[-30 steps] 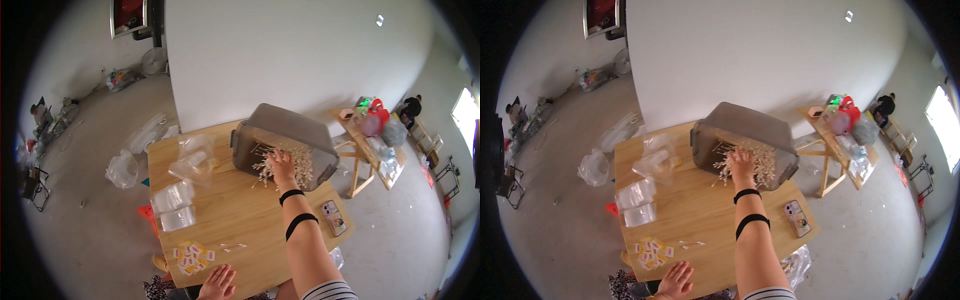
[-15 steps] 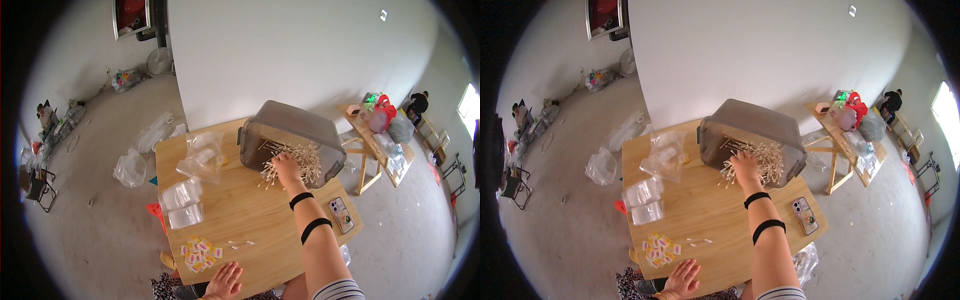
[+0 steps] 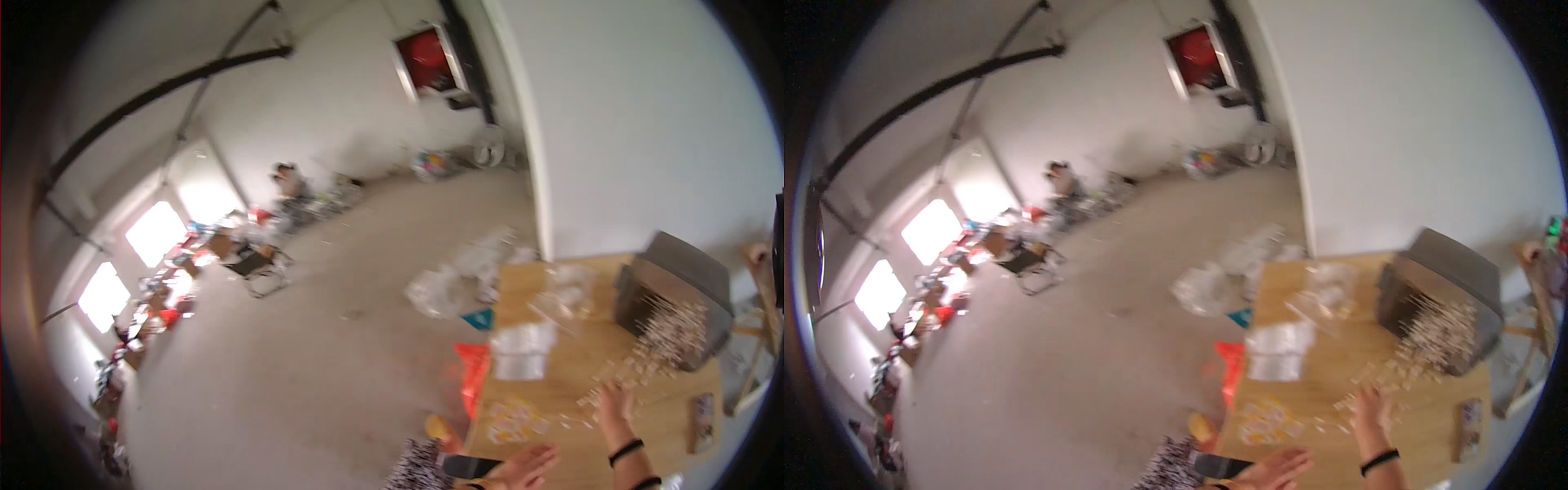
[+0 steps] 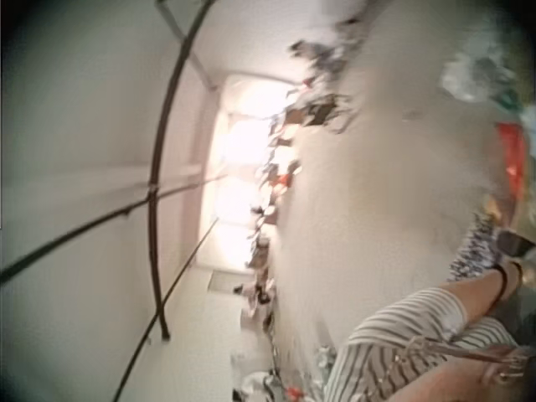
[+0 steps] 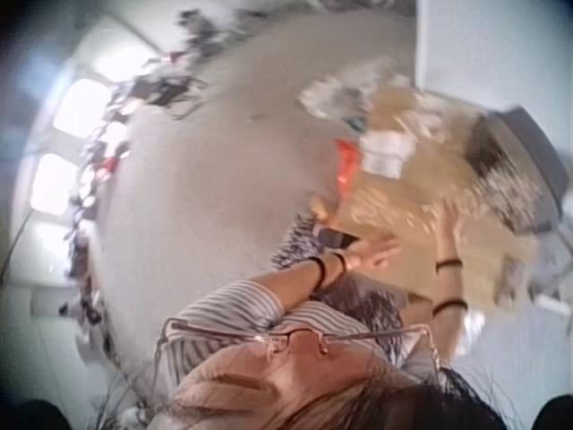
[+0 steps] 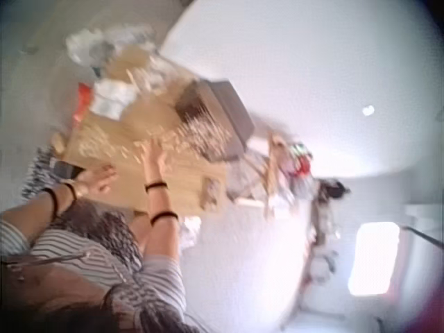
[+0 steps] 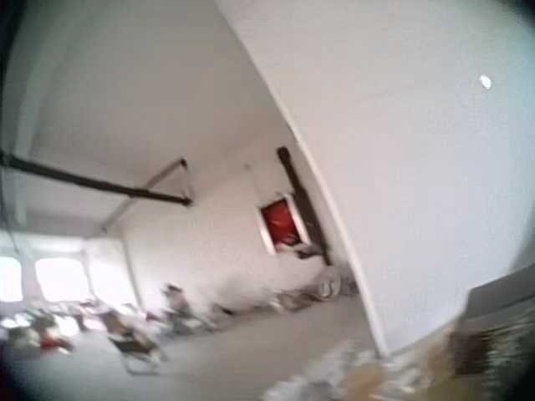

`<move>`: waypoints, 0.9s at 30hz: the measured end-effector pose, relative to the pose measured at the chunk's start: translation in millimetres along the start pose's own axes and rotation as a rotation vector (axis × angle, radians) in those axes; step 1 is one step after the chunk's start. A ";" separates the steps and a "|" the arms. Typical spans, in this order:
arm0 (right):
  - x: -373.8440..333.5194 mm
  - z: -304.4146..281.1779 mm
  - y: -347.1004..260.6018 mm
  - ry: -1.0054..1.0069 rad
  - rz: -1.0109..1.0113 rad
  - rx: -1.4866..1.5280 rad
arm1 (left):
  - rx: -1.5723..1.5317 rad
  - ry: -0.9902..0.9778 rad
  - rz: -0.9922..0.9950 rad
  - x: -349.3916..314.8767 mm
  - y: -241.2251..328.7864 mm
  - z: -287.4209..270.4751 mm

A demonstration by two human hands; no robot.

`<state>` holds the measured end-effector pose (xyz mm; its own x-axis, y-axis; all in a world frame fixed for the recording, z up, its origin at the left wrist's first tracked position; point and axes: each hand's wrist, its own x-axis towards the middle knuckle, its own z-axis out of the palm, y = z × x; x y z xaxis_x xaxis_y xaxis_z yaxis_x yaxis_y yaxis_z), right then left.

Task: Sorting and arranging cotton swabs on a table into groups.

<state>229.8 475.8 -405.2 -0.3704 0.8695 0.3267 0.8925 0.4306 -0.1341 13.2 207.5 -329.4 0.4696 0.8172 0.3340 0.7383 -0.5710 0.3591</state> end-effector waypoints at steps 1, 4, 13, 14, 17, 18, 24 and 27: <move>6.4 -56.2 -89.8 -0.084 -0.157 -0.095 | 0.032 -0.039 -0.132 -24.4 -7.1 -23.8; 6.1 -50.3 -89.5 -0.221 -0.046 -0.003 | -0.005 -0.038 -0.150 -19.7 -0.6 -29.6; 4.3 -48.7 -13.1 -0.474 -0.274 0.148 | -0.013 0.024 -0.107 -19.1 -8.2 -28.3; 6.4 -44.0 -12.0 -0.481 -0.285 0.163 | -0.003 0.026 -0.114 -19.2 -9.8 -30.8; 7.4 -37.3 -7.1 -0.384 -0.364 0.116 | -0.001 0.035 -0.095 -18.9 -10.9 -29.1; 9.7 -38.0 -9.5 -0.383 -0.366 0.117 | -0.003 0.033 -0.098 -19.2 -11.4 -29.1; 23.3 -49.7 -30.0 -0.363 -0.467 0.075 | -0.021 0.015 -0.113 -17.7 -6.5 -32.6; 26.6 -45.9 -30.9 -0.369 -0.493 0.088 | -0.022 0.024 -0.110 -17.8 -6.7 -32.0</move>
<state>204.2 474.6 -349.5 -0.8120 0.5830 0.0265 0.5753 0.8073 -0.1313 -15.6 194.3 -309.8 0.3744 0.8733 0.3117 0.7741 -0.4795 0.4135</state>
